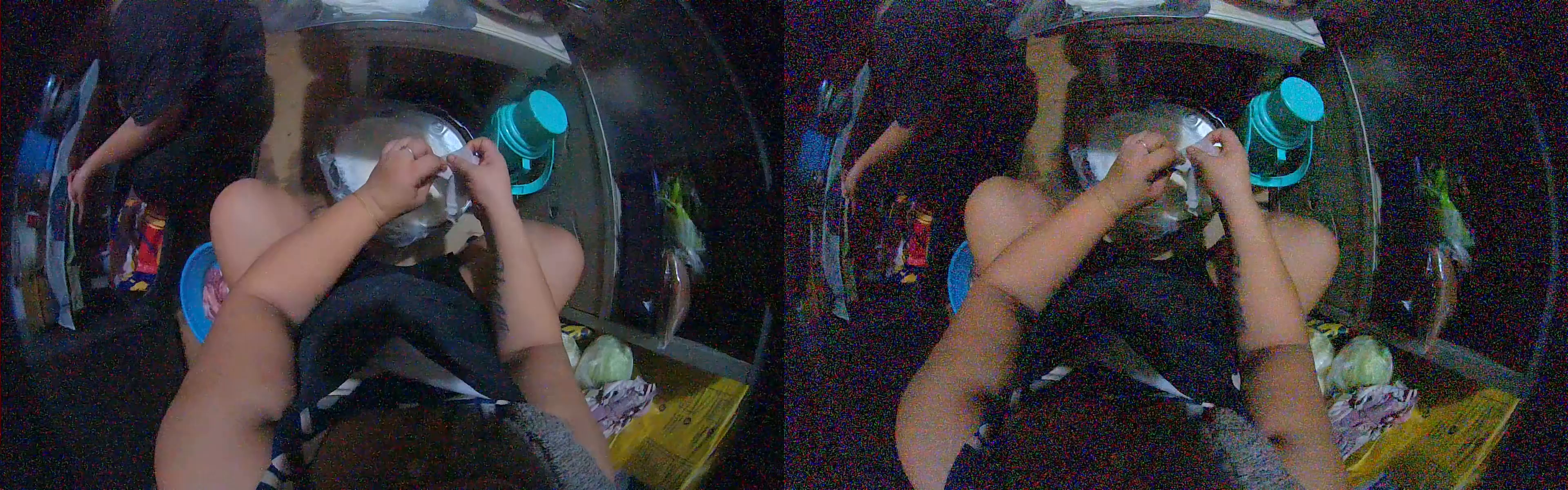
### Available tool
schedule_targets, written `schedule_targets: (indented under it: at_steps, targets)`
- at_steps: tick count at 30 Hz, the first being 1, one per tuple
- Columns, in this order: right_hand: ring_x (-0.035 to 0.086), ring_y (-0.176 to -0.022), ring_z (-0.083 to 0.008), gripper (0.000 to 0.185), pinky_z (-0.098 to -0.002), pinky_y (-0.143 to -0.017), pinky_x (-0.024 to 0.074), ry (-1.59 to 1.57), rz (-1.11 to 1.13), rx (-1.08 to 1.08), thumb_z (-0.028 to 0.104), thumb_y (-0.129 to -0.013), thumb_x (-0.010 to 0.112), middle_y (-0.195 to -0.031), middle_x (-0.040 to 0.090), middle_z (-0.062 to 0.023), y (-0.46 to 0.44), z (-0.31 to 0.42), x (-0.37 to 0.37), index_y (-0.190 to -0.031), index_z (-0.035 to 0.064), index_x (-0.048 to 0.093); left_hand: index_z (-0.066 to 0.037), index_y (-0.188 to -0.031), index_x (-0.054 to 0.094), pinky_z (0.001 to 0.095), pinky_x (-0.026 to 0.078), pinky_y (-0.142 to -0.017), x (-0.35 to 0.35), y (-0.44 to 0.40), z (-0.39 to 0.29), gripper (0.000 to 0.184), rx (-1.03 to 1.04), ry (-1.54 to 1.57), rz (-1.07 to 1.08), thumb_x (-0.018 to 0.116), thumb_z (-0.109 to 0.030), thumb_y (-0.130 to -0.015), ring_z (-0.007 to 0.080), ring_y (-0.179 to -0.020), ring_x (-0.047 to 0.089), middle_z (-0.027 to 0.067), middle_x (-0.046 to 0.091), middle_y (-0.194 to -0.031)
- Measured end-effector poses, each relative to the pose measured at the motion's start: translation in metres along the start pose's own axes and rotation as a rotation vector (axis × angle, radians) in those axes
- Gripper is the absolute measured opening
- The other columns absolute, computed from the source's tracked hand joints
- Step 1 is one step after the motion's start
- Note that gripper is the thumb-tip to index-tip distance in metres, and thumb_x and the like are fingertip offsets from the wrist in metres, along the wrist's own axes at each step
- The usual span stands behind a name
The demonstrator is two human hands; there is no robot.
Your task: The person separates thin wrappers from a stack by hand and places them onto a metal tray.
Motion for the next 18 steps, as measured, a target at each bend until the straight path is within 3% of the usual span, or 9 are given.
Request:
schedule_targets:
  at_steps: [6,9,18]
  targets:
    - [0.061,-0.078,-0.0224,0.031,-0.0349,-0.071,0.0489,-0.049,-0.105,0.067,0.018,-0.069,0.077,-0.084,0.065,-0.0117,-0.008,-0.016,-0.012,-0.090,0.0049,0.059,-0.015,-0.087,0.063,0.0414,0.041,-0.082,-0.002,0.002,-0.014,0.028,0.080,0.000,0.021,0.065,-0.004,-0.061,0.0280,-0.088,0.055,0.0041,0.057,-0.085]
    - [0.062,-0.079,-0.0222,0.032,-0.0346,-0.072,0.0492,-0.074,-0.105,0.070,0.018,-0.069,0.078,-0.087,0.066,-0.0115,-0.010,-0.016,-0.019,-0.093,0.0045,0.060,-0.014,-0.096,0.063,0.0423,0.042,-0.081,0.003,0.006,-0.011,0.043,0.106,-0.016,0.083,0.074,-0.014,-0.054,0.0320,-0.092,0.055,0.0084,0.060,-0.095]
    - [0.062,-0.077,-0.0189,0.029,-0.0322,-0.067,0.0495,-0.318,0.005,0.150,0.018,-0.075,0.075,-0.085,0.066,-0.0098,-0.020,-0.023,-0.026,-0.095,0.0035,0.061,-0.011,-0.097,0.063,0.0401,0.042,-0.091,-0.014,-0.001,-0.009,0.039,0.010,0.189,-0.036,0.060,-0.005,-0.058,0.0318,-0.097,0.055,0.0087,0.061,-0.099]
Point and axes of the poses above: each hand's wrist, its own y-axis away from the middle knuckle, its own x-axis out of the palm, z = x × y, the point moved 9 cm from there along -y, towards the middle knuckle
